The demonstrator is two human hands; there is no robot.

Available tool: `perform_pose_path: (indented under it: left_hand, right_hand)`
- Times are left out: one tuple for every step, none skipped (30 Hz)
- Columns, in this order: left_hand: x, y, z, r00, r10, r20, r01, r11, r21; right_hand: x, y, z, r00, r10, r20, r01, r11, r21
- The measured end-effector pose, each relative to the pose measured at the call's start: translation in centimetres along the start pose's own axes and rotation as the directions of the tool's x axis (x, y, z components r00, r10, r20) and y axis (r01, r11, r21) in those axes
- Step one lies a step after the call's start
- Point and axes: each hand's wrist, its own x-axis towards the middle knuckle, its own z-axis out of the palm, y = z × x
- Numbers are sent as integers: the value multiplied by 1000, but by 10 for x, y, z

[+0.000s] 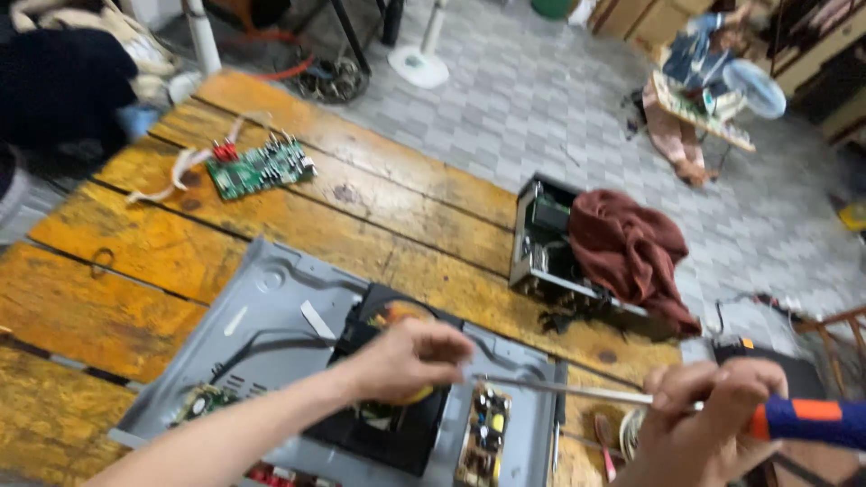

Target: Repairing a DVD player by unscrewing components and adjusting the disc tray mechanism.

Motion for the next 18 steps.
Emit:
perform_pose_path:
  left_hand:
    - [0,0,-8,1000,-19,11,19,1000,-18]
    - [1,0,-16,981,194,-28,-175,929,325]
    - [4,1,-26,914,406,12,-321,704,634]
    - [4,-7,-27,918,397,15,-319,714,623]
    - [5,-13,-31,927,374,29,-297,684,666]
    - [7,-19,-35,936,351,41,-276,652,707]
    - [6,-19,-34,937,348,44,-276,655,704]
    - [5,-19,-34,938,334,90,-290,617,731]
    - [4,-19,-34,938,318,135,-305,578,757]
    - [4,-19,-32,939,316,136,-304,581,755]
    - [4,-18,-30,957,252,143,-267,574,774]
    - [4,-18,-29,971,187,150,-231,565,792]
    - [3,-20,-27,971,184,151,-231,568,790]
    - [3,-22,-26,967,197,160,-243,541,805]
    - [3,-24,-25,963,211,170,-257,512,820]
    - [3,-24,-25,962,210,172,-258,514,818]
    - [2,-24,-26,960,228,165,-263,519,813]
    - [2,-24,-26,956,246,158,-268,525,808]
  right_hand:
    - [2,7,-4,1000,16,-2,-16,1000,-23]
    - [4,14,-8,998,5,65,-8,998,60]
    - [7,21,-10,992,-19,128,0,989,150]
    - [7,23,-10,992,-9,126,-9,991,136]
    - [8,26,-8,986,-18,165,-3,992,126]
    - [9,28,-5,979,-27,204,3,993,117]
    - [8,31,-3,979,-23,202,0,994,113]
    - [8,33,-2,976,-16,219,-10,993,118]
    - [7,35,0,971,-10,238,-20,992,125]
    - [7,34,3,971,-7,237,-23,992,121]
    - [6,34,6,969,6,249,-32,994,100]
    - [5,33,9,965,20,260,-41,996,78]
    - [6,39,8,965,23,259,-44,996,74]
    - [8,45,6,958,8,286,-38,994,99]
    - [10,51,5,950,-11,312,-30,992,124]
    - [9,52,5,951,-10,310,-30,992,122]
    - [9,52,6,950,21,311,-56,993,103]
    - [9,53,7,949,52,312,-82,993,84]
